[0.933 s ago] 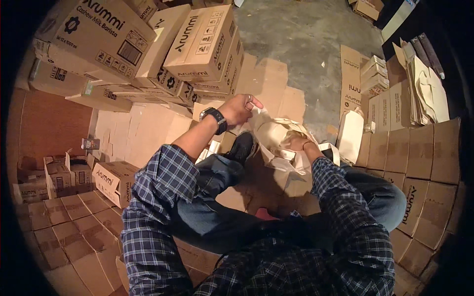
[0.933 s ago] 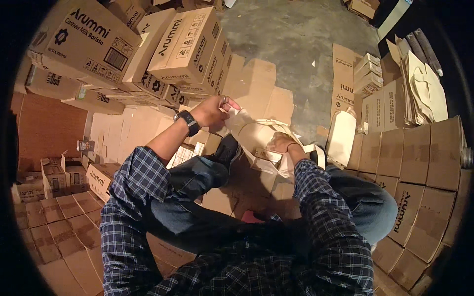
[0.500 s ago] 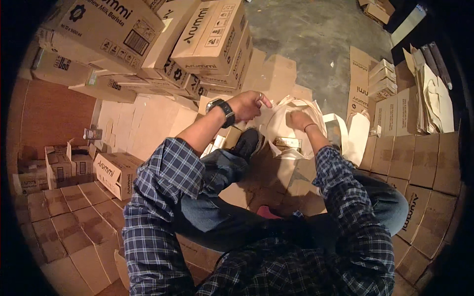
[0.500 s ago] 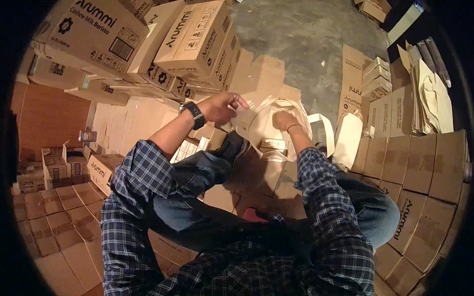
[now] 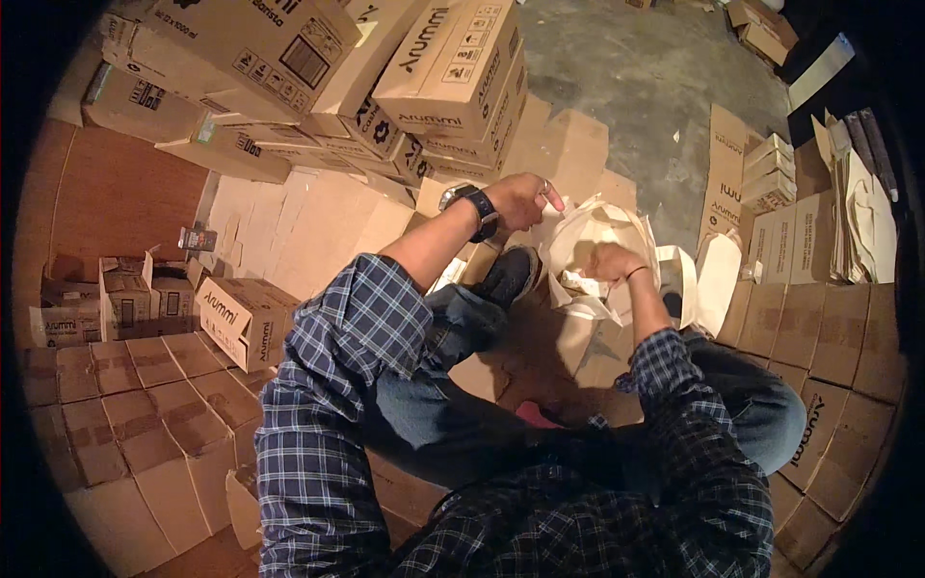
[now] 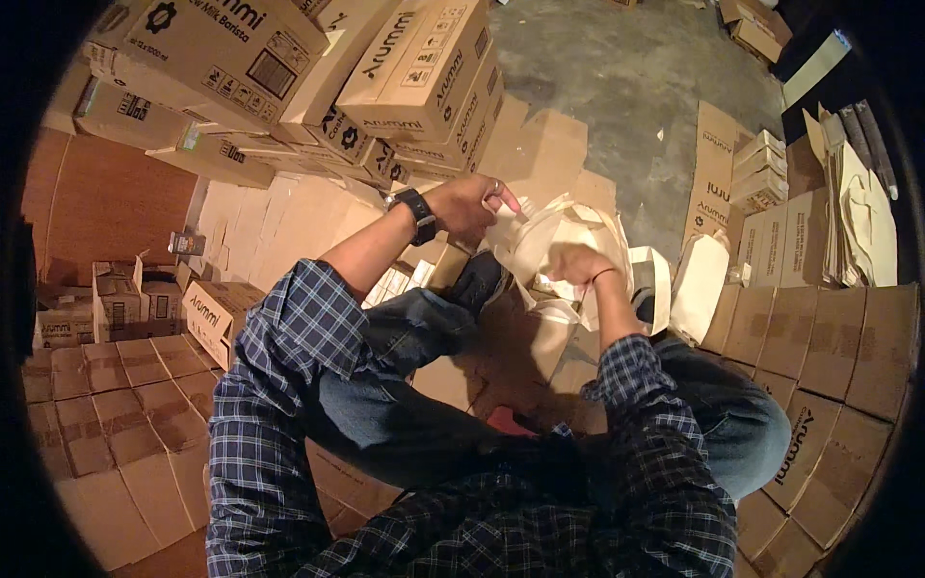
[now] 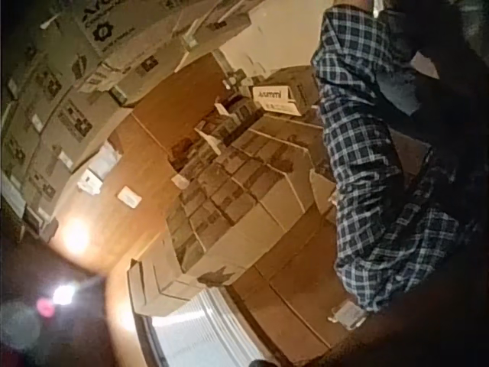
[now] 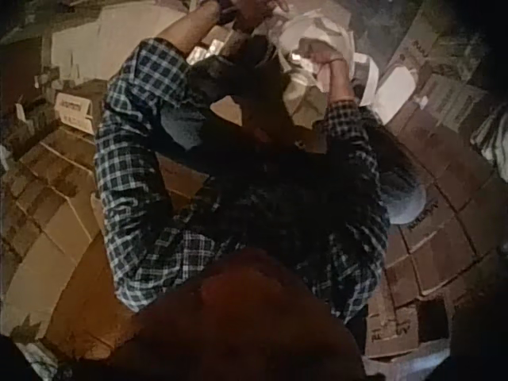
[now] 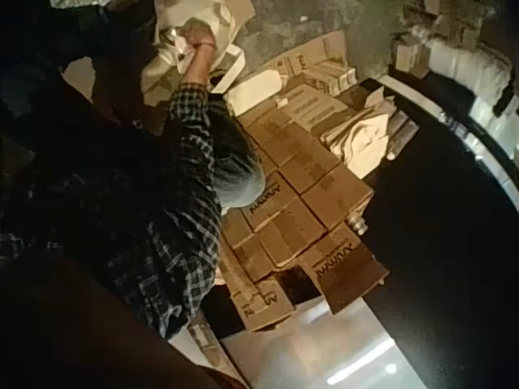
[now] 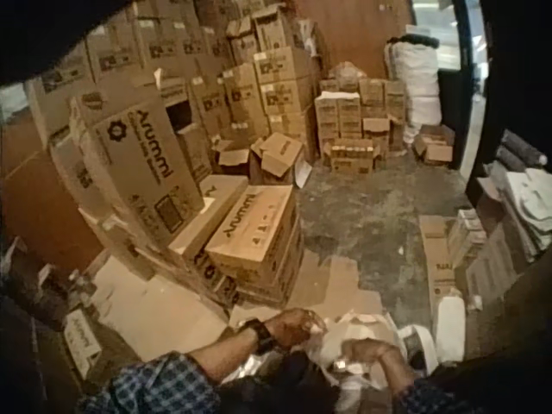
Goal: The person sits on the floor in a warehouse and opens a cardboard box using a box cutter. They then take a white tote bag, place it inside the box, and fold the bag's handles and edges to fit it neatly within the container.
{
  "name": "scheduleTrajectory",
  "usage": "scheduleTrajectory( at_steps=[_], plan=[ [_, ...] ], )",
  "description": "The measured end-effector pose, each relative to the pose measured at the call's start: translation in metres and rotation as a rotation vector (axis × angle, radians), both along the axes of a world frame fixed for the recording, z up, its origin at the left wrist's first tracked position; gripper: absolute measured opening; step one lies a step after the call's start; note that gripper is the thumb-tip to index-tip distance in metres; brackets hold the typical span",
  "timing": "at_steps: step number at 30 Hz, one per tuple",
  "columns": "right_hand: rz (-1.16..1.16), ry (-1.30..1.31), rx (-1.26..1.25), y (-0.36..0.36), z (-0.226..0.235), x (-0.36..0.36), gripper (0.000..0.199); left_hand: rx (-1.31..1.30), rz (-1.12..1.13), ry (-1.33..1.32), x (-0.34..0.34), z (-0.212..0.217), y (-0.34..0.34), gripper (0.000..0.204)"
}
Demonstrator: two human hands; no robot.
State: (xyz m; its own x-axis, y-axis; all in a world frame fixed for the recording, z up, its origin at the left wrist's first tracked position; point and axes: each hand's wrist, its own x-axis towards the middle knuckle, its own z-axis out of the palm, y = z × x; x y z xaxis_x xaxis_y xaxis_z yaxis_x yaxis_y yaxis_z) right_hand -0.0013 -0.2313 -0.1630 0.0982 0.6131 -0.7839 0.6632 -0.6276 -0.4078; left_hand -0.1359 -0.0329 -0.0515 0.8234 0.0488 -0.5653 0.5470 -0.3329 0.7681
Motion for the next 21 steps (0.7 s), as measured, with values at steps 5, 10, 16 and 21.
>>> scheduleTrajectory(
  at_steps=[5,10,16,21],
  plan=[
    [0.177,0.717,0.484,0.049,0.09,-0.08,0.018,-0.156,0.025,-0.013,-0.013,-0.02,0.017,0.04],
    [0.125,0.232,1.169,0.11,-0.038,-0.172,0.023,0.167,-0.18,-0.24,0.003,0.002,-0.001,0.037],
    [0.458,-0.167,1.017,0.12,-0.072,-0.216,0.021,0.217,-0.16,-0.286,-0.012,-0.001,0.004,0.036],
    [0.401,-0.125,1.11,0.107,-0.085,-0.206,0.024,0.312,-0.189,-0.296,-0.01,-0.005,0.002,0.037]
  ],
)
